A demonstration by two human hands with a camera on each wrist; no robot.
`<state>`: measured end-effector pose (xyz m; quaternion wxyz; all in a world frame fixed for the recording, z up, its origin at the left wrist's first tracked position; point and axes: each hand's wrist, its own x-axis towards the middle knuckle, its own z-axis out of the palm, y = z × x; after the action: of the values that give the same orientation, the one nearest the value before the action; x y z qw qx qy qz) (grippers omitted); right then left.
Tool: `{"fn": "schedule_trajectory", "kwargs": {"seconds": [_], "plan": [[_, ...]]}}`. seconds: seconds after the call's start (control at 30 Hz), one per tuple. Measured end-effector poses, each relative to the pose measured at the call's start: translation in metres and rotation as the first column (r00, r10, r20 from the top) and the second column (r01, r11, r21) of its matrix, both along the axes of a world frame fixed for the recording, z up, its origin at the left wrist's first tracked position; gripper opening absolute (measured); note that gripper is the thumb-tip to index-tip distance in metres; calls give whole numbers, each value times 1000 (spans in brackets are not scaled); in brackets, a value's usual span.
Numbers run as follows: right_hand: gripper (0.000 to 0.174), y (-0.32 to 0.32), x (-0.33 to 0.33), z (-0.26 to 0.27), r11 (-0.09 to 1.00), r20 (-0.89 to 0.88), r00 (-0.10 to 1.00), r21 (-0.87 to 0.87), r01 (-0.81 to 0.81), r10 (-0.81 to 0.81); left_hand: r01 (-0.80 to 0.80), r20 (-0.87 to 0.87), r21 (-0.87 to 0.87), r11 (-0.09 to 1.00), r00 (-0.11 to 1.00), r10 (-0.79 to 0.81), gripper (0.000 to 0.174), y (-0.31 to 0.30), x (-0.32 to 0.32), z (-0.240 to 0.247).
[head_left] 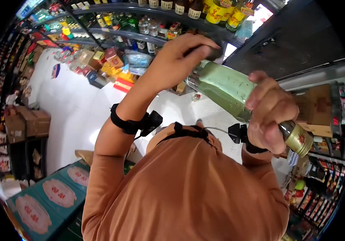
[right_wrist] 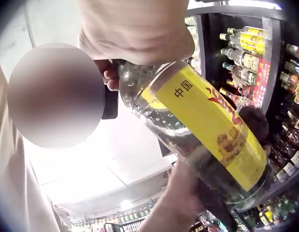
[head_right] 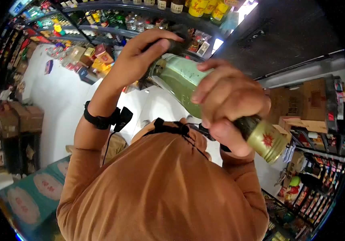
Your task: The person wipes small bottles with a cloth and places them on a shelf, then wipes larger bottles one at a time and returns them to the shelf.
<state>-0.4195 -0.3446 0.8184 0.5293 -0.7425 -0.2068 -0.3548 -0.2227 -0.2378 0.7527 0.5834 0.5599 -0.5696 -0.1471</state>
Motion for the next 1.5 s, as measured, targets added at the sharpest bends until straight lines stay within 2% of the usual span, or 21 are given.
{"fn": "schedule_trajectory", "kwargs": {"seconds": [0.1, 0.17, 0.3, 0.37, 0.4, 0.47, 0.57, 0.6, 0.73, 0.83, 0.87, 0.9, 0.93, 0.97, 1.0, 1.13, 1.17, 1.23, 1.3, 1.4, 1.5], "plan": [[20, -26, -6, -16, 996, -51, 996, -46, -75, 73, 125, -49, -3, 992, 991, -125, 24, -24, -49, 16], [17, -44, -18, -14, 973, -101, 995, -229, -6, -18, 89, -266, 126, 988, 962, -53, 26, -35, -86, 35], [17, -79, -59, -18, 973, -159, 981, -219, 75, -112, 53, -202, 84, 995, 979, -35, 24, -81, -117, 17], [16, -104, -69, -39, 994, -57, 998, 103, 35, -29, 147, -122, 123, 981, 984, -132, 27, -102, -119, 6], [18, -120, -77, -43, 981, -52, 998, 190, -35, 45, 239, -219, 203, 949, 956, -194, 29, -109, -113, -7], [25, -152, -90, -46, 931, -23, 975, 301, -204, 221, 409, -370, 302, 861, 883, -290, 35, -113, -111, -30], [34, -178, -102, -54, 779, 32, 893, 475, -409, 449, 643, -696, 84, 761, 585, -416, 72, -109, -130, -50], [36, -183, -102, -54, 723, 87, 861, 503, -472, 501, 631, -840, 63, 774, 452, -301, 99, -104, -141, -51], [32, -200, -104, -53, 554, 263, 748, 533, -639, 610, 603, -909, -45, 797, 306, -283, 115, -99, -160, -56], [25, -195, -92, -55, 570, 274, 842, 635, -522, 465, 558, -904, -58, 828, 323, -281, 98, -91, -153, -36], [25, -186, -90, -52, 536, 273, 910, 740, -407, 313, 511, -865, -45, 858, 410, -290, 93, -88, -148, -36], [29, -181, -87, -42, 564, 68, 981, 810, -160, 181, 429, -731, 13, 903, 620, -284, 85, -84, -141, -31], [28, -176, -83, -41, 500, -40, 997, 866, 1, 67, 286, -420, 80, 955, 879, -228, 81, -78, -133, -27], [26, -172, -78, -42, 415, -153, 987, 896, 156, -40, 126, -39, 77, 989, 992, -123, 77, -74, -123, -23], [24, -169, -74, -46, 287, -175, 984, 942, 175, -25, 96, 64, 77, 992, 993, -101, 73, -70, -115, -22], [26, -141, -47, -49, 324, -134, 991, 938, 127, -3, 136, -57, 192, 972, 990, -127, 79, -62, -94, -26], [26, -122, -36, -45, 324, -146, 989, 936, 136, 5, 81, 26, 179, 980, 996, -87, 79, -60, -91, -25], [27, -86, -10, -41, 654, -204, 952, 692, 305, -228, 18, -53, 179, 984, 999, -9, 76, -56, -82, -27], [24, -47, 17, -39, 762, -252, 911, 501, 412, -326, -84, 45, 80, 993, 996, 81, 69, -52, -67, -28], [24, -38, 53, -57, 747, -220, 890, 484, 455, -400, -101, -135, 0, 995, 986, 100, 58, -44, -52, -23], [25, -21, 70, -60, 723, -269, 895, 528, 446, -356, -94, 116, -240, 966, 985, 124, 52, -26, -38, -16]]}}
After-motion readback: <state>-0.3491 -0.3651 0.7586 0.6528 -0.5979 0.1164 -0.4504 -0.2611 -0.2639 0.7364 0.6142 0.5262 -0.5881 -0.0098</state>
